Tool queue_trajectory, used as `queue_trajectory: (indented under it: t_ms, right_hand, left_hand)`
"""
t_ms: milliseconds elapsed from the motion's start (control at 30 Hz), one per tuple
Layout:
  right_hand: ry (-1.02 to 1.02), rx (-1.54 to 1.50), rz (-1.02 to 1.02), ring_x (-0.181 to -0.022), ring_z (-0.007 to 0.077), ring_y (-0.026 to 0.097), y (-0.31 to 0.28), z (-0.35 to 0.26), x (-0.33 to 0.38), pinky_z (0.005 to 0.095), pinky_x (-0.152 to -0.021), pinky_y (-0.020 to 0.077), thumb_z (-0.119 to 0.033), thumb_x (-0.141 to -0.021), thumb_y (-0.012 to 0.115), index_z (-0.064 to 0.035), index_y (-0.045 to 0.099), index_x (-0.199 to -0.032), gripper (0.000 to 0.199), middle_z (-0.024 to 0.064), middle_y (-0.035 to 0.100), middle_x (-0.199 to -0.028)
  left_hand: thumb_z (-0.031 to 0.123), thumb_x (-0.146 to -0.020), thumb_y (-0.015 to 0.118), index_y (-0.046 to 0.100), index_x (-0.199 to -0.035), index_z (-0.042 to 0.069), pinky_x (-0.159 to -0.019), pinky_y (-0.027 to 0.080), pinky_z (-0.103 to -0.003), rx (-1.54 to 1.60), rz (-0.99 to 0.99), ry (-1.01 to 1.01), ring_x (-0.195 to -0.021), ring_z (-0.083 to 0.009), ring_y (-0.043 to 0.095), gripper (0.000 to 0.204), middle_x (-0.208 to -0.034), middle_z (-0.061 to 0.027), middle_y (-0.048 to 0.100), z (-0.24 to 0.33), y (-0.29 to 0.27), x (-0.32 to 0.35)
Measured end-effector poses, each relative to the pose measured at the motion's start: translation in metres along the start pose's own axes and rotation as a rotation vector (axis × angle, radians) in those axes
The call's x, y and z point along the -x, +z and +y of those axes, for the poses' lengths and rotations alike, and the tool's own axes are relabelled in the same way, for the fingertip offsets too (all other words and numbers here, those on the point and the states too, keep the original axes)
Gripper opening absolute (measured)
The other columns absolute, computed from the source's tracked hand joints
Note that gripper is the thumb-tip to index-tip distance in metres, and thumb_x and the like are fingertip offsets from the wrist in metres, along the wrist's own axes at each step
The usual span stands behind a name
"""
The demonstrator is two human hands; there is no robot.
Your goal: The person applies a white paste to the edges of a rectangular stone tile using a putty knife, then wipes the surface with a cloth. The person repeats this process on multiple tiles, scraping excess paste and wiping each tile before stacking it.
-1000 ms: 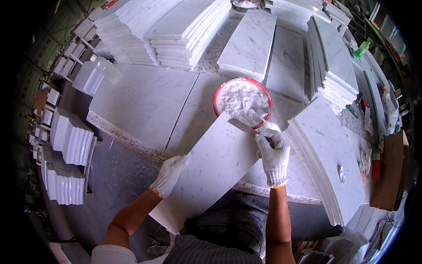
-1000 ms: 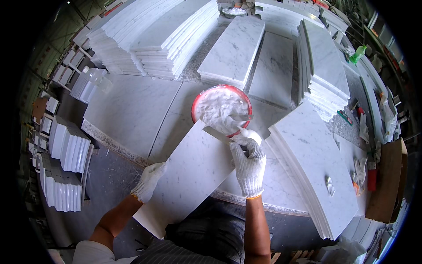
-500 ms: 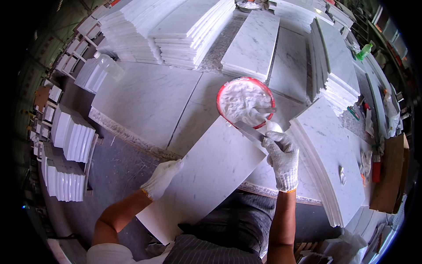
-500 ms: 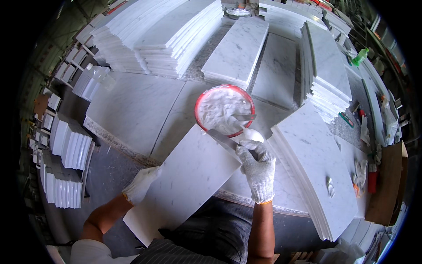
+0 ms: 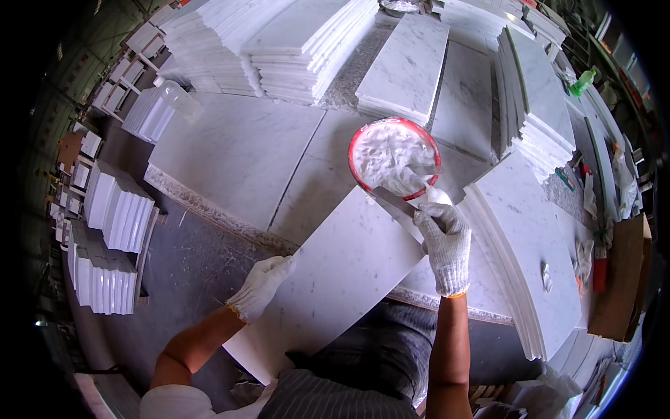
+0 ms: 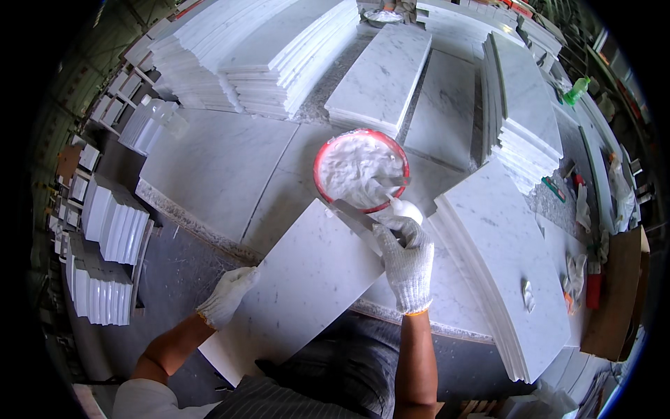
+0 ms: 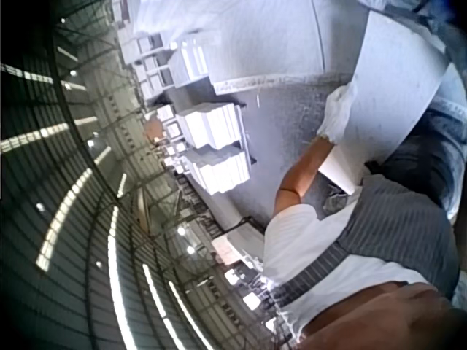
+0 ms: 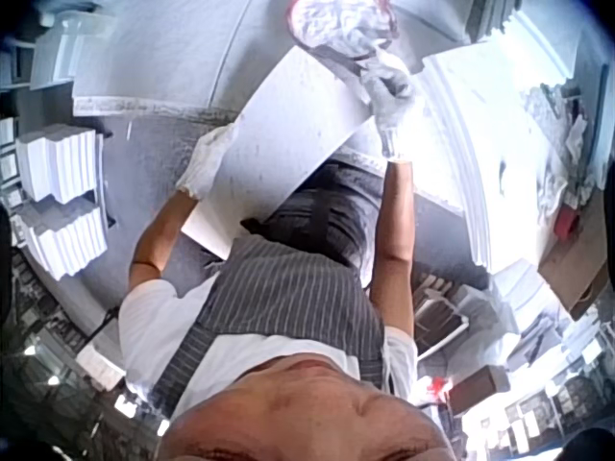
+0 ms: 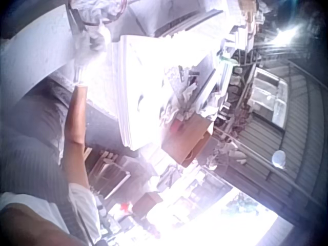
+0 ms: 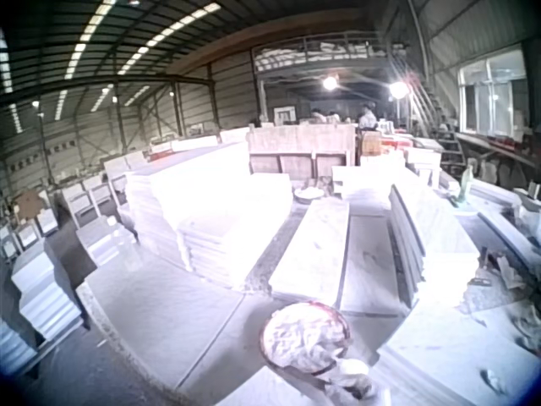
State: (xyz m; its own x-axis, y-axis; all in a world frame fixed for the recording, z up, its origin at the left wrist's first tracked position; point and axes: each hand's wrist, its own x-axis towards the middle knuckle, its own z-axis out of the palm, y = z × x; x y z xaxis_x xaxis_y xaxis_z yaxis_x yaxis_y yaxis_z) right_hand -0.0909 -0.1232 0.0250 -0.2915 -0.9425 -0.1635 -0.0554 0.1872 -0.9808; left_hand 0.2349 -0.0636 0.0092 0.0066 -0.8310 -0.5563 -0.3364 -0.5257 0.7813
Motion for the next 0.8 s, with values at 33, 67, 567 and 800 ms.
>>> queue_trajectory:
  t_ms: [33,67,567,800]
  right_hand:
    - [0.009,-0.018,0.017,-0.053,0.0029,0.048,-0.001,-0.001,0.001,0.0221,-0.048,0.0383,-0.011,-0.088,0.073,-0.0012,0.073,-0.096,0.012,-0.0011,0.062,-0.068]
    - [0.017,-0.036,0.034,-0.053,0.0029,0.048,-0.001,-0.002,0.001,0.0221,-0.048,0.0384,-0.011,-0.088,0.073,-0.0013,0.073,-0.096,0.012,-0.0011,0.063,-0.068]
    - [-0.006,-0.005,-0.025,-0.053,0.0037,0.050,0.001,-0.004,0.006,0.0233,-0.048,0.0399,-0.009,-0.088,0.072,-0.0005,0.073,-0.095,0.011,0.0000,0.065,-0.070]
    - [-0.018,0.105,0.027,-0.053,0.0035,0.049,0.006,-0.003,0.005,0.0231,-0.048,0.0396,-0.009,-0.088,0.072,-0.0007,0.073,-0.096,0.011,-0.0002,0.066,-0.072]
  left_hand:
    - [0.034,-0.101,0.056,0.059,-0.082,0.007,-0.069,0.037,-0.027,-0.015,0.004,0.004,-0.076,-0.0058,0.038,0.033,-0.078,0.0071,0.046,0.003,0.001,0.002]
    - [0.033,-0.101,0.056,0.059,-0.083,0.007,-0.069,0.037,-0.027,-0.018,0.004,0.003,-0.076,-0.0060,0.039,0.032,-0.078,0.0070,0.046,0.007,0.002,0.004]
    - [0.031,-0.100,0.056,0.053,-0.078,0.007,-0.068,0.037,-0.029,-0.104,0.021,-0.002,-0.074,-0.0078,0.036,0.032,-0.076,0.0044,0.042,0.015,0.002,0.011]
    - [0.031,-0.100,0.056,0.054,-0.079,0.006,-0.068,0.038,-0.029,-0.112,0.035,0.029,-0.074,-0.0084,0.037,0.033,-0.075,0.0039,0.043,0.014,0.002,0.013]
